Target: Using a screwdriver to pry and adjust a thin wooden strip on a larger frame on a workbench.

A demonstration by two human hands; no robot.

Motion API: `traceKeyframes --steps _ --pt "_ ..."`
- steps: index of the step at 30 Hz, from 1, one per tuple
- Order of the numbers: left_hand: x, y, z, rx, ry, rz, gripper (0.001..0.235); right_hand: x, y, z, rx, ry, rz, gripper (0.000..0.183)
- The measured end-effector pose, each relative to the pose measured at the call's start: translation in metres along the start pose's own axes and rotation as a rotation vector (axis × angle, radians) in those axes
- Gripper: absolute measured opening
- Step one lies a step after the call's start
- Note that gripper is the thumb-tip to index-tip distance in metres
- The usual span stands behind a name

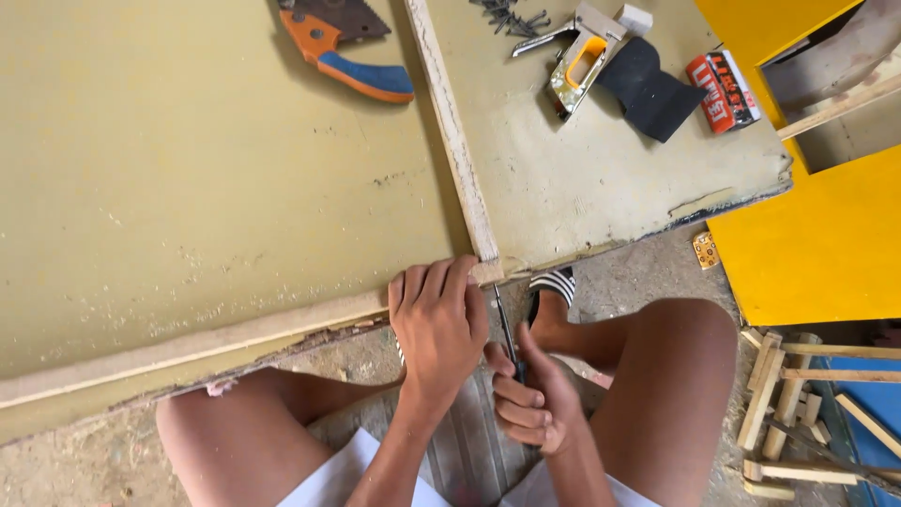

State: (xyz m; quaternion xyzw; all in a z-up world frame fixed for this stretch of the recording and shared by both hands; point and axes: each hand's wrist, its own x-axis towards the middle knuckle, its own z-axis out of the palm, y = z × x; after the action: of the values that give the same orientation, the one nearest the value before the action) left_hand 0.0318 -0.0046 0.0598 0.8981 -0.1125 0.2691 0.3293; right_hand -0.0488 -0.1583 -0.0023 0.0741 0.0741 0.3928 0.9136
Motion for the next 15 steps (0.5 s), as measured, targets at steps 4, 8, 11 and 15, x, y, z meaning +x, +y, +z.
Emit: traceKeyframes --steps 4,8,11,15 --pt "-0.003 -0.006 0.001 0.022 0.001 0.038 0.025 -0.003 -0.007 0.039 -0.496 0.511 -0.120 0.045" --pt "-0.008 -0.009 0.003 0.032 -0.001 0.095 0.023 -0.007 -0.007 0.046 -0.880 0.672 -0.250 0.018" --pt "-0.015 -0.018 0.021 0.087 0.094 0.139 0.021 -0.004 0.001 0.022 -0.928 0.672 -0.338 0.013" --pt "-0.016 -0.022 0.029 0.127 0.193 0.186 0.021 0.010 0.019 0.012 -0.954 0.725 -0.453 0.016"
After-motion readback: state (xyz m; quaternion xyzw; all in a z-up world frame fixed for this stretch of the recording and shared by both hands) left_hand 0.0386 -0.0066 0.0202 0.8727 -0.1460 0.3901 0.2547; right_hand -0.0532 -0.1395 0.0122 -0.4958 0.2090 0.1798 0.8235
